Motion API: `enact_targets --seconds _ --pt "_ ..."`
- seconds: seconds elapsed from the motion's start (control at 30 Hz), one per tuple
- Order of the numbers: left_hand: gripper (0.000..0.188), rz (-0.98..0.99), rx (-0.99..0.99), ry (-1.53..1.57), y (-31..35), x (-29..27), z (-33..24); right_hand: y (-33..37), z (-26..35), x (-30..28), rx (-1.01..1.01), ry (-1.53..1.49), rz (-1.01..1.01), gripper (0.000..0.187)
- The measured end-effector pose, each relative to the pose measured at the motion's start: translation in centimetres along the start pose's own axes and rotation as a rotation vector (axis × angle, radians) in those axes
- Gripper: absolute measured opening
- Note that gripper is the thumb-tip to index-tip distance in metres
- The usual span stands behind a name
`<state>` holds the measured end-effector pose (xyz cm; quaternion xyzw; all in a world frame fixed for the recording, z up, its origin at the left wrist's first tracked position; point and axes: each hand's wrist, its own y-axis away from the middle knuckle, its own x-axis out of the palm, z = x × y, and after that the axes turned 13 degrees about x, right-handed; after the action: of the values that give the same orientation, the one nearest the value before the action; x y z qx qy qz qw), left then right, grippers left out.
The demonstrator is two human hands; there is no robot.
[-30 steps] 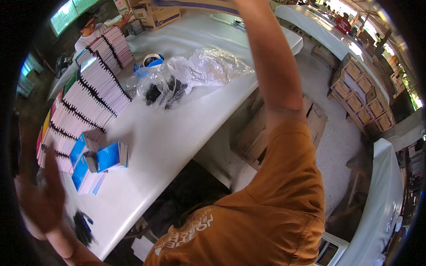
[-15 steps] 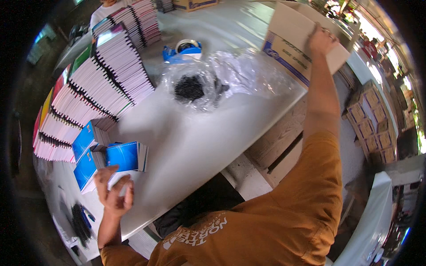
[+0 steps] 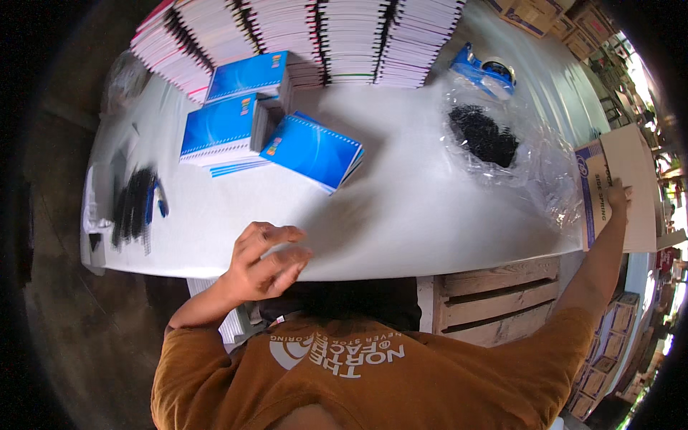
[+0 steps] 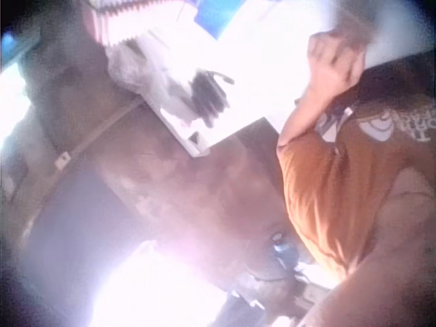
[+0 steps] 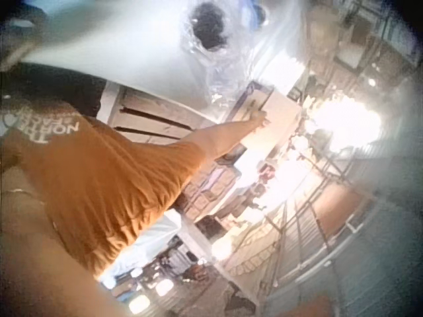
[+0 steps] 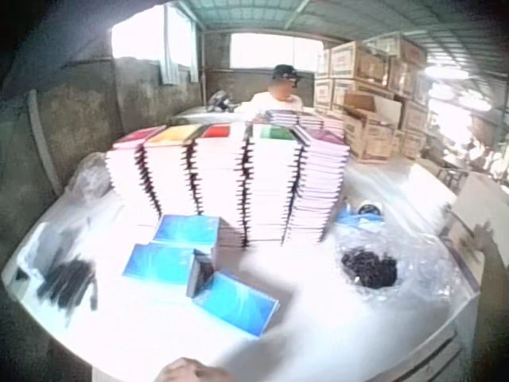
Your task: The person cuts spiral binding coils with pliers, stacks notebooks, and places finished notebooks into a cardboard box.
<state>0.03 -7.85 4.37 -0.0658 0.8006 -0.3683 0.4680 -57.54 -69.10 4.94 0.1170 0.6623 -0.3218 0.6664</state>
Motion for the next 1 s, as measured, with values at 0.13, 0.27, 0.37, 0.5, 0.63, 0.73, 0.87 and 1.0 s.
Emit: enact_targets --seconds 0.13,0.27,0.37,0.5,0.63,0.73,0.87,1.0 --pt "0.023 -0.043 -0.244 -0.086 3.6 -2.1 -2.4 -1.9 -2.3 -3.7 -0.701 -0.262 0.471 0.050" --pt "0.018 -0.111 -0.481 -0.128 6.0 -0.3 -3.9 6.3 -0.9 -2.4 -0.184 0.237 0.018 0.069" --pt "0.026 -0.165 -0.598 -0.102 7.6 1.0 -4.7 14.1 -1.3 -5.4 -0.128 0.152 -0.006 0.074" --pt "0.027 -0.127 -0.665 -0.191 9.1 2.7 -4.4 15.1 -0.5 -3.2 -0.117 0.189 -0.041 0.074" --pt "0.025 -0.075 -0.511 -0.406 8.5 4.3 -2.8 1.8 -6.8 2.4 -0.122 0.134 -0.123 0.083" --pt "0.021 -0.043 -0.531 -0.510 8.3 4.1 -3.1 -0.4 -5.0 6.4 -0.078 0.080 0.050 0.086" --pt "0.019 -0.106 -0.552 -0.500 8.8 4.3 -2.8 -5.6 -6.3 1.3 -0.153 -0.127 0.133 0.097" --pt "0.020 -0.040 -0.581 -0.607 8.1 4.1 -3.4 12.6 -2.2 5.4 -0.003 -0.936 0.114 0.100"
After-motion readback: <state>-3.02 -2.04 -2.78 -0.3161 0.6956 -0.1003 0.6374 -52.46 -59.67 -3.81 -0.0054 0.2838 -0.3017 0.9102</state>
